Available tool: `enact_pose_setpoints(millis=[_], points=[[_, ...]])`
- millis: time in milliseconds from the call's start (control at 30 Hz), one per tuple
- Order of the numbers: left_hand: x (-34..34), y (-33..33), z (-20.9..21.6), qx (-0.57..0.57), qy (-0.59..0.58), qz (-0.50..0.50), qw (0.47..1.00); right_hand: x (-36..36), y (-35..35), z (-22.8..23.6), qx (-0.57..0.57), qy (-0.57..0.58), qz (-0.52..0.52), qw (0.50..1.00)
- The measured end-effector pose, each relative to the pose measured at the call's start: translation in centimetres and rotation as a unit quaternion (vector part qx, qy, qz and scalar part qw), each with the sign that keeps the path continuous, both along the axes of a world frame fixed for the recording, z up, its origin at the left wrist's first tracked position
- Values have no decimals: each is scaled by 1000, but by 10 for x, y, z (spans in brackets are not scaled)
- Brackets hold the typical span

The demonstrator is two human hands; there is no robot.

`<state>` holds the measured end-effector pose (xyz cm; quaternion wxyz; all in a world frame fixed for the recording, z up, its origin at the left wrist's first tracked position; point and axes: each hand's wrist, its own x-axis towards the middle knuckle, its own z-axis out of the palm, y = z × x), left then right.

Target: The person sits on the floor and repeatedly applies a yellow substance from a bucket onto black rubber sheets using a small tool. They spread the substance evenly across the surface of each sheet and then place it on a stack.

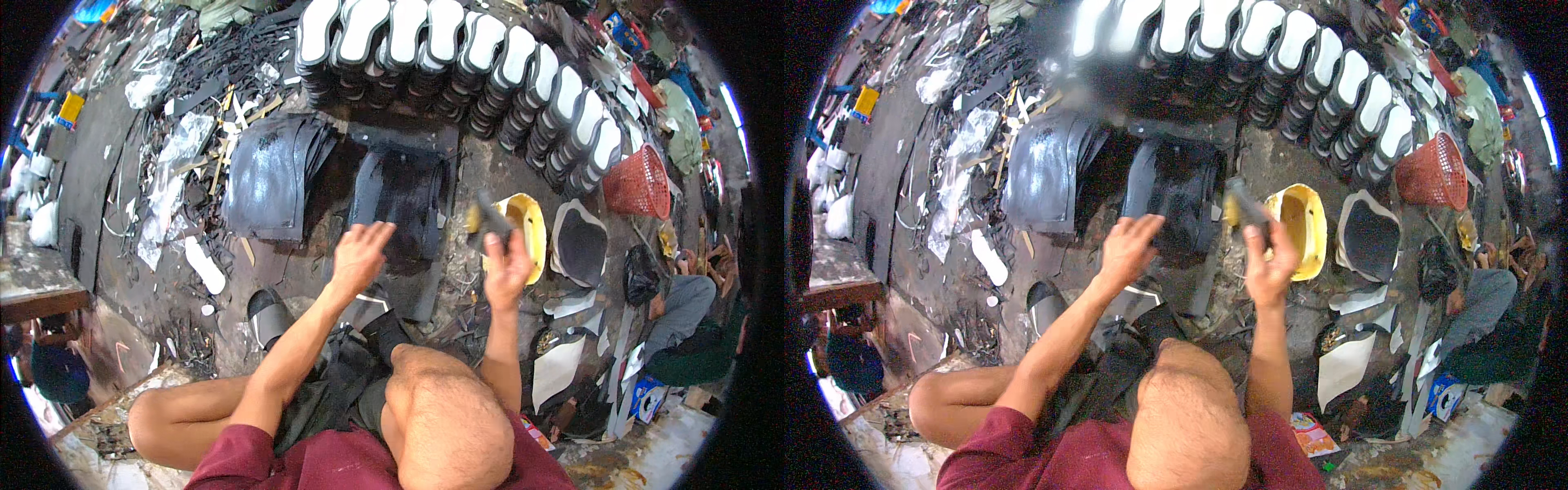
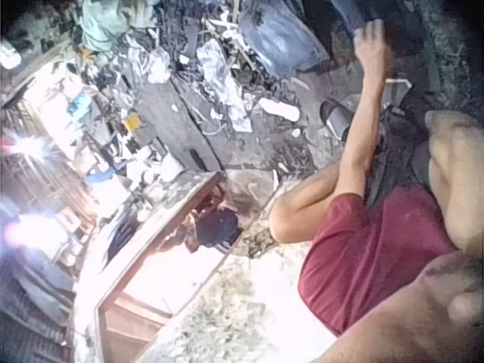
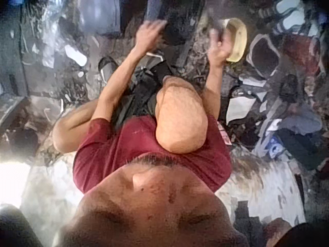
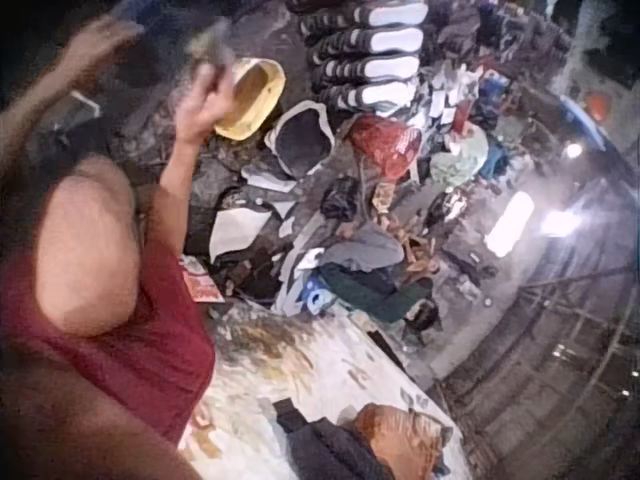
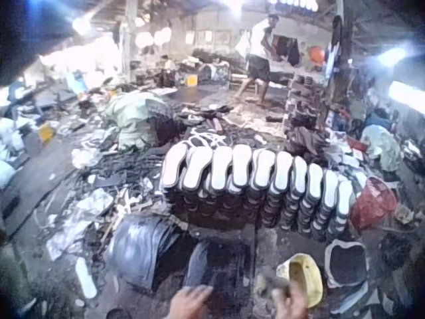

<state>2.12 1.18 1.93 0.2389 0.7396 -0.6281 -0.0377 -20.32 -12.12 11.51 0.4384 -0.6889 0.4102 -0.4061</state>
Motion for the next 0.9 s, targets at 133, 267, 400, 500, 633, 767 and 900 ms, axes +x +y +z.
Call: enact_pose_setpoints(millis=[133, 267, 400, 500, 633, 767, 900], points=[[-1, -64, -2, 168, -133, -199, 956, -14, -35, 15, -7, -127, -77, 989], [51, -115, 11, 384, 73, -246, 887, -2, -29, 8, 31, -170, -76, 982], [90, -167, 9, 453, 260, -206, 828, 12, -25, -22, 83, -176, -77, 978], [120, -190, 9, 499, 287, -238, 782, 36, -16, -23, 147, -202, -47, 967], [95, -190, -7, 604, 272, -183, 727, 38, -13, -28, 159, -199, -68, 965], [92, -188, -30, 533, 308, -59, 786, 33, -21, -22, 119, -170, -50, 977], [111, -181, -30, 418, 242, -59, 874, 18, -22, -20, 111, -161, -77, 978]])
